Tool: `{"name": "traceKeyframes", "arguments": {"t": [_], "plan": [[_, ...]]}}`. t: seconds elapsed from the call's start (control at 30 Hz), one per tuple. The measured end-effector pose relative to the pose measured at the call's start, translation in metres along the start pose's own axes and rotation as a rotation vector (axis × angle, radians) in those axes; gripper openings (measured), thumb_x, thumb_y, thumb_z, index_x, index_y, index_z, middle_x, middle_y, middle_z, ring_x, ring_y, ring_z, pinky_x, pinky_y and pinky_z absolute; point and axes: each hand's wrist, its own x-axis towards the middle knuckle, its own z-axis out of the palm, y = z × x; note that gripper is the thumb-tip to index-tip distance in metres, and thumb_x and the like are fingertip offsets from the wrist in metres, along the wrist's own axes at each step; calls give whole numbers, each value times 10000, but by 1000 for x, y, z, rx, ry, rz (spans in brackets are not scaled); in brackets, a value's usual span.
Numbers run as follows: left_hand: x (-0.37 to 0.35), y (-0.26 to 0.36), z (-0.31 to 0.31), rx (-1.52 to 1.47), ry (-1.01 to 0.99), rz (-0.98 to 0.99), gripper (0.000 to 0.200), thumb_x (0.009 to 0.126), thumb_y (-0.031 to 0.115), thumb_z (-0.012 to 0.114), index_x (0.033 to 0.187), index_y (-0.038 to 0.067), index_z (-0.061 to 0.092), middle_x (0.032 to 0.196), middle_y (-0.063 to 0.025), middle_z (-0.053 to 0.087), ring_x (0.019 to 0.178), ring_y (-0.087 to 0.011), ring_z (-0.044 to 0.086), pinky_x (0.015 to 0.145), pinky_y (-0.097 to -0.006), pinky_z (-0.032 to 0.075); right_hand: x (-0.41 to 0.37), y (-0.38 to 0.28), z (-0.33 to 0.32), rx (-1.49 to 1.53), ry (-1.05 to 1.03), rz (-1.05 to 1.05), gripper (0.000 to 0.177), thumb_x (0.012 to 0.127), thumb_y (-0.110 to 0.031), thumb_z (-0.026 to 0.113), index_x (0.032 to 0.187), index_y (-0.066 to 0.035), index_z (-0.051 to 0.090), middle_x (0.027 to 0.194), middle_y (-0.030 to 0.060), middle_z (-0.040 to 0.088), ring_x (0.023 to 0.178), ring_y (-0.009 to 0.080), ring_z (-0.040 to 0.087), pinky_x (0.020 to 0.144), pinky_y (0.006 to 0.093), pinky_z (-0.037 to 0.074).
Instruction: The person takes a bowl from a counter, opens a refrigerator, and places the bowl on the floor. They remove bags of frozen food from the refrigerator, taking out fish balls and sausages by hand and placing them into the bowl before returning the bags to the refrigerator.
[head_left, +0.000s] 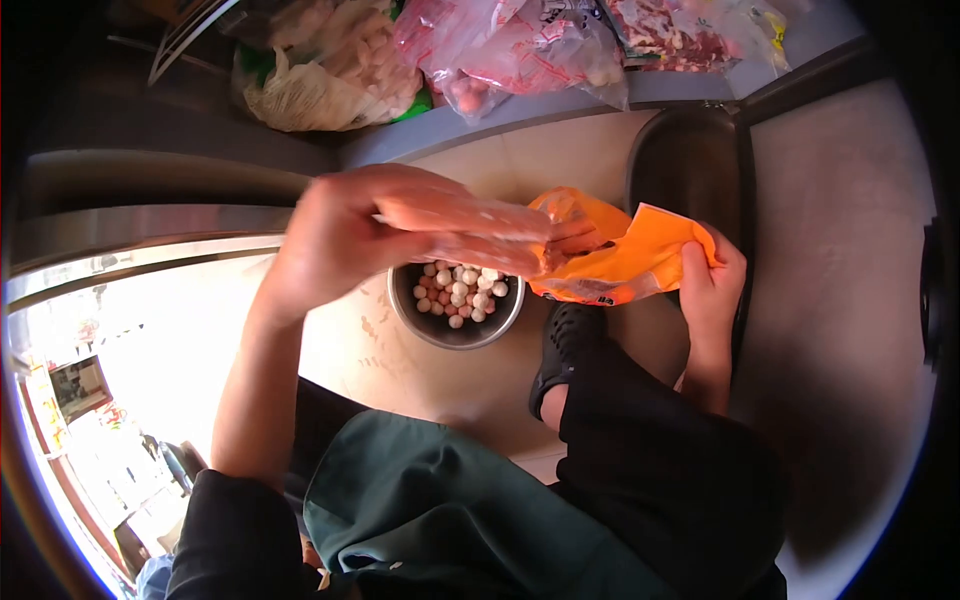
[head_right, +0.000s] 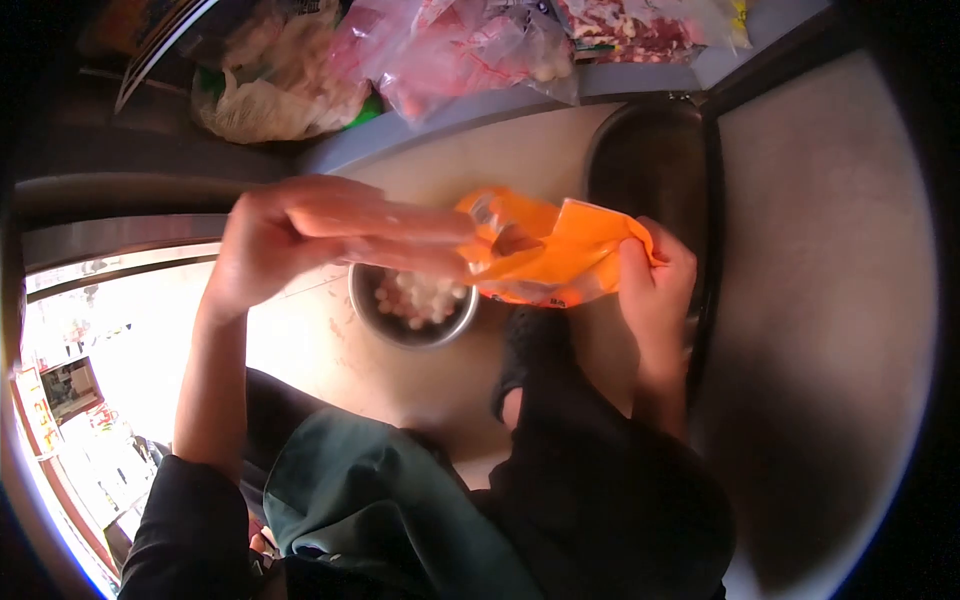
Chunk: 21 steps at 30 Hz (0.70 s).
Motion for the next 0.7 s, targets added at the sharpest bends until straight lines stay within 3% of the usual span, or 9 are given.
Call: {"name": "traceKeyframes", "arguments": {"t": [0.07,0.2,0.23,0.33,0.4,0.43,0.53,0.6,0.7], "plan": [[-23,-6,-15,-297,81,-317,262,812,-39,683,1073,-31,654,982,-91,685,828,-133,650,714,-256,541,1,-2,-1,-5,-14,-8,134,843,-27,546,916,44,632,781,82,639,712,141,599,674,254,476],[-59,-68,-18,-163,35,-490,248,836,-12,676,1082,-27,652,936,-76,681,779,-120,645,654,-249,554,3,4,-2,21,-23,-5,134,846,-34,538,908,46,627,776,74,630,706,135,590,682,249,471],[-65,-81,-10,-176,16,-609,249,834,6,686,1079,-25,653,923,-78,683,759,-123,648,636,-253,561,3,3,-2,20,-31,-7,134,848,-32,535,907,47,625,774,73,628,705,132,587,682,249,471],[-86,-138,25,-231,-102,-725,258,822,93,718,1058,4,666,882,-52,680,764,-139,649,646,-284,562,5,4,2,22,-42,-20,133,851,-31,531,908,47,624,772,72,625,704,126,582,682,247,470],[-87,-152,44,46,-208,-586,274,814,156,725,1053,34,667,875,-64,691,773,-159,659,695,-322,550,3,3,3,19,-45,-28,134,853,-31,531,910,47,623,771,72,624,704,123,581,681,245,470],[-84,-153,45,43,-209,-587,274,814,156,725,1053,34,667,875,-64,691,773,-159,659,695,-322,550,4,1,3,24,-53,-34,137,854,-32,531,915,49,622,774,71,623,704,122,579,683,243,469],[-74,-148,45,246,-51,-529,292,804,200,724,1055,64,663,896,-93,691,778,-208,669,733,-352,536,1,-3,2,16,-71,-48,134,850,-28,529,912,49,617,771,70,612,699,124,574,677,243,464],[-57,-118,35,402,41,-345,285,799,165,720,1056,57,657,917,-111,685,776,-241,673,701,-343,541,0,-2,1,9,-77,-67,127,845,-23,526,905,48,613,764,71,602,693,126,569,670,243,460],[-27,-51,41,235,197,-55,215,808,57,677,1019,24,651,907,-110,667,759,-238,670,681,-333,550,-1,3,-10,-72,-168,-134,219,863,-2,482,1012,78,621,859,51,617,779,99,569,718,227,458]]}}
